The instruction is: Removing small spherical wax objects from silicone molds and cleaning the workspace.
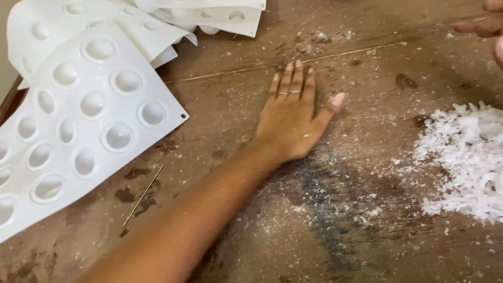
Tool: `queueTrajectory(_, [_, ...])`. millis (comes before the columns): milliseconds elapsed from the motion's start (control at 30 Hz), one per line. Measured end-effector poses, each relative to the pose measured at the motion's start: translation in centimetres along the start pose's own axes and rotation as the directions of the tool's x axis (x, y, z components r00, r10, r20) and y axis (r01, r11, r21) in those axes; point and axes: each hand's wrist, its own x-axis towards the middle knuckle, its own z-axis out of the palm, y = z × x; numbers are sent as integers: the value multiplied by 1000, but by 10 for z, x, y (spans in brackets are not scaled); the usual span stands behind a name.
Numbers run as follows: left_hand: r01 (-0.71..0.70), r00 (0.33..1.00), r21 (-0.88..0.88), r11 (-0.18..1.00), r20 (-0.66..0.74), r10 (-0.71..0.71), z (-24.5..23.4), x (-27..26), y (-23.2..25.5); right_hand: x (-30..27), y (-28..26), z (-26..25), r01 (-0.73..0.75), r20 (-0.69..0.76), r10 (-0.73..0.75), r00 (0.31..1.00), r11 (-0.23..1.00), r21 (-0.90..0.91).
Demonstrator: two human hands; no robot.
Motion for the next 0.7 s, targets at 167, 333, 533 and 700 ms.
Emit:
queueTrajectory(167, [-195, 980, 58, 979, -38, 197, 40, 57, 81, 10, -75, -10, -14, 9, 14, 1000, 1000, 1])
queueTrajectory(333, [-270, 958, -63, 961, -113, 262, 61, 113, 118, 10, -243, -16, 361, 223, -420, 880, 895, 261])
queueTrajectory(533, [-203, 978, -250, 947, -94, 185, 17, 125, 124, 33, -200, 68, 575, 176, -573, 800, 817, 46])
queueTrajectory(700, [-395, 917, 142, 908, 0, 399, -13, 75, 104, 47, -105, 18, 235, 279, -185, 942, 959, -158])
